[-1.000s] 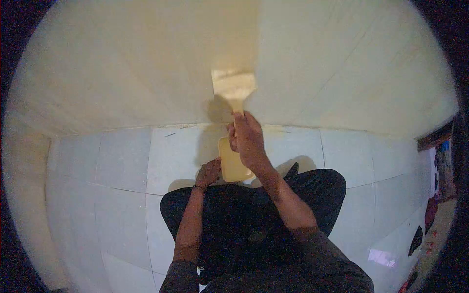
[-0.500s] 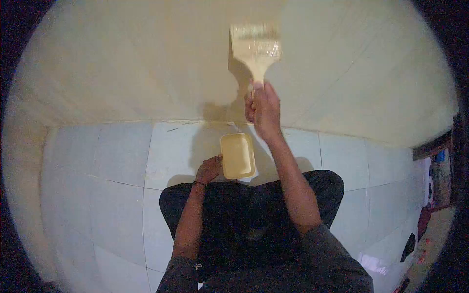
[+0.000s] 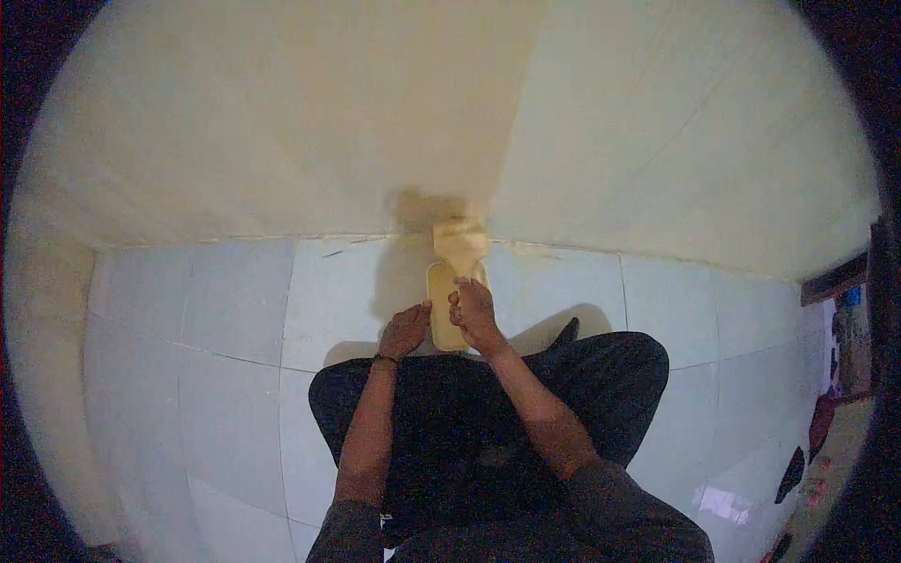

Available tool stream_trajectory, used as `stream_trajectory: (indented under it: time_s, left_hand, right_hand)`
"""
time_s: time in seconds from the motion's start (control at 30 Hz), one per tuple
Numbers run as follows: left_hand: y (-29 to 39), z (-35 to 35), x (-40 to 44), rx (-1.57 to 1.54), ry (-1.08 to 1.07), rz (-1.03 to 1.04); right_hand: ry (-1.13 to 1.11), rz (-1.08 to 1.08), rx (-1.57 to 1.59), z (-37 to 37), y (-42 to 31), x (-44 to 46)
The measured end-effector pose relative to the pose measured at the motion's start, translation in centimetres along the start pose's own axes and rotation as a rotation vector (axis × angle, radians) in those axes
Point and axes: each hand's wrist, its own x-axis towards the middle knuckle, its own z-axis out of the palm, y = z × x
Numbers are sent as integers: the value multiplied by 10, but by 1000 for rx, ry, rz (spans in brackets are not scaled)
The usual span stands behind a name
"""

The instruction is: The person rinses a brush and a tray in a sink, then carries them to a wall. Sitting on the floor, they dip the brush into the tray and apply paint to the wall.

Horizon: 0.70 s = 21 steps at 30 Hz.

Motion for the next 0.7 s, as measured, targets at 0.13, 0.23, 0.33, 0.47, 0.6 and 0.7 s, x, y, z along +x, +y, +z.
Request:
stream_trajectory:
  time_s: [0.13,0.23,0.33,0.47,0.6,0.7]
  left_hand:
    - [24,-30,14,-184,-151,-249]
    - [22,-30,10,-258,-251,-366]
    - [15,-23,12,-130,-162,-162]
    - [17,-21,10,-17,-9,47]
    - [15,-19,10,-262,-161,-233]
    - [10,-14,10,-219,-175,-236]
  right_hand:
    - [48,52,37,-10,12,13]
    - [88,152,227,-4,4,23]
    - [-2,166,387,-4,0,37]
    - [56,140,156,13,-16,34]
    - [69,27,80,32,-41,13]
    - [48,-103,-5,45,-62,-5]
